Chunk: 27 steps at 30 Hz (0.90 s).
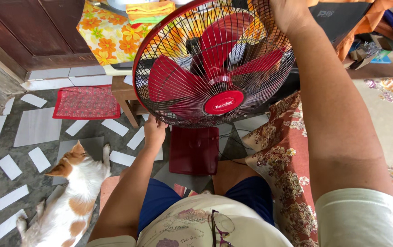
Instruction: The person assembles a red table fan by attaching the front wire cage to the fan head. They align the cage, press it into place, and rotate it to secure the locking tabs. A cat is visible on the floor nearby.
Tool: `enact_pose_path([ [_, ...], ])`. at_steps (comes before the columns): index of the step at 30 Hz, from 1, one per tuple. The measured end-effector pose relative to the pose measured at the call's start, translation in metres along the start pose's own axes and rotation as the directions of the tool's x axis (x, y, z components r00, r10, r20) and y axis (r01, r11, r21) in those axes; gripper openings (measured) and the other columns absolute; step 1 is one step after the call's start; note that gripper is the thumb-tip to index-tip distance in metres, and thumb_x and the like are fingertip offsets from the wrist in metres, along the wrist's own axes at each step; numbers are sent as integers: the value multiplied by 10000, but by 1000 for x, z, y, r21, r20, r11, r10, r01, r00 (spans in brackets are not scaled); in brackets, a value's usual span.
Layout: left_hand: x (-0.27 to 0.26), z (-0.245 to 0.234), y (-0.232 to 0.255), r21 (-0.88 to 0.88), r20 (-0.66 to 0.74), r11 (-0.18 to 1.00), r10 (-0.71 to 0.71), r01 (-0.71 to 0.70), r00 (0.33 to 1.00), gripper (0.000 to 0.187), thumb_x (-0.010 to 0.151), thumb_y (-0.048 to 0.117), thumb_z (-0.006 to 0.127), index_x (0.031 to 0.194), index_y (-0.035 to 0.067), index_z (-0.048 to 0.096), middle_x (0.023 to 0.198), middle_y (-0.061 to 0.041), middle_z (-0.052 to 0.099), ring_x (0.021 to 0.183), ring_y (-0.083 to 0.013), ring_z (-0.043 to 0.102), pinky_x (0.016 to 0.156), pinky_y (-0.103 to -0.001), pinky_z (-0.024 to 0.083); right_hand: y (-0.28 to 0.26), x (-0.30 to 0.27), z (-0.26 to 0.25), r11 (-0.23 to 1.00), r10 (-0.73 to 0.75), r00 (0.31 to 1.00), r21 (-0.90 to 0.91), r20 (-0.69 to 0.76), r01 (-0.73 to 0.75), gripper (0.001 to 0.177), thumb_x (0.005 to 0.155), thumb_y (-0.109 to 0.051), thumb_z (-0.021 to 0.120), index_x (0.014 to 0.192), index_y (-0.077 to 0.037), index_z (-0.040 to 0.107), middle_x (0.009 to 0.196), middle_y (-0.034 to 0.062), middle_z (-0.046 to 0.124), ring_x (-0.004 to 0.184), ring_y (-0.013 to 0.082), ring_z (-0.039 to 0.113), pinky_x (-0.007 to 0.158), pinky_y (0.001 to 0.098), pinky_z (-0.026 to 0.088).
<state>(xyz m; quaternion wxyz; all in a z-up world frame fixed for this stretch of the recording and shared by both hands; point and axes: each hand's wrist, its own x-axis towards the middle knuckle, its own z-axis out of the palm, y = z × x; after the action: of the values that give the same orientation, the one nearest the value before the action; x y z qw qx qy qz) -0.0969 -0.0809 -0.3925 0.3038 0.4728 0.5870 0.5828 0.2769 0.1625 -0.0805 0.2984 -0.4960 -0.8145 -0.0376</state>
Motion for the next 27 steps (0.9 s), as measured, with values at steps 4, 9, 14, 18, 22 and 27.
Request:
enact_pose_path([
  [4, 1, 5, 1, 8, -22, 1000, -24, 25, 999, 415, 1034, 104, 512, 1440, 41, 450, 987, -96, 700, 845, -159, 708, 754, -306, 639, -31, -10, -16, 940, 169, 985, 300, 13, -166, 411, 1134, -389, 477, 1322, -46, 603, 1151, 222, 704, 1086, 363, 662, 950, 447, 507],
  [9, -5, 20, -11, 10, -108, 1000, -9, 10, 994, 355, 1084, 106, 463, 1430, 34, 497, 1077, -120, 696, 820, -213, 695, 750, -350, 607, -35, -7, -12, 976, -129, 992, -175, -5, 126, 480, 1043, -221, 308, 1391, -64, 599, 1231, 301, 646, 1075, 490, 625, 881, 555, 501],
  [14, -9, 20, -20, -130, -108, 989, -85, 71, 991, 376, 1078, 189, 460, 1432, 66, 477, 1213, -85, 666, 949, -168, 708, 760, -323, 656, -41, -14, -16, 935, 187, 982, 304, 10, -181, 511, 1046, -495, 427, 1323, -120, 638, 1174, 215, 685, 1081, 381, 655, 927, 448, 504],
  [18, -11, 18, -20, -150, -79, 987, -71, 58, 994, 372, 1083, 205, 472, 1427, 65, 499, 1172, -113, 686, 956, -173, 713, 789, -321, 665, -56, -19, -25, 935, 175, 984, 316, -12, -162, 535, 1058, -519, 466, 1314, -81, 634, 1160, 225, 695, 1067, 373, 657, 942, 438, 506],
  [22, -13, 18, -16, -143, -88, 988, -77, 64, 993, 359, 1070, 204, 468, 1394, 62, 529, 1197, -98, 685, 933, -172, 716, 761, -328, 664, -69, -25, -33, 913, 150, 989, 386, -9, -135, 536, 1063, -512, 474, 1278, -56, 654, 1138, 192, 724, 1048, 318, 686, 929, 422, 520],
  [27, -8, 17, -35, -302, -56, 942, -169, 145, 984, 342, 1070, 215, 501, 1341, 16, 564, 1184, -115, 683, 964, -191, 708, 805, -362, 656, -83, -25, -38, 897, 214, 976, 387, 37, -211, 512, 1054, -483, 424, 1217, -95, 716, 1091, 123, 750, 1004, 258, 721, 928, 386, 545],
])
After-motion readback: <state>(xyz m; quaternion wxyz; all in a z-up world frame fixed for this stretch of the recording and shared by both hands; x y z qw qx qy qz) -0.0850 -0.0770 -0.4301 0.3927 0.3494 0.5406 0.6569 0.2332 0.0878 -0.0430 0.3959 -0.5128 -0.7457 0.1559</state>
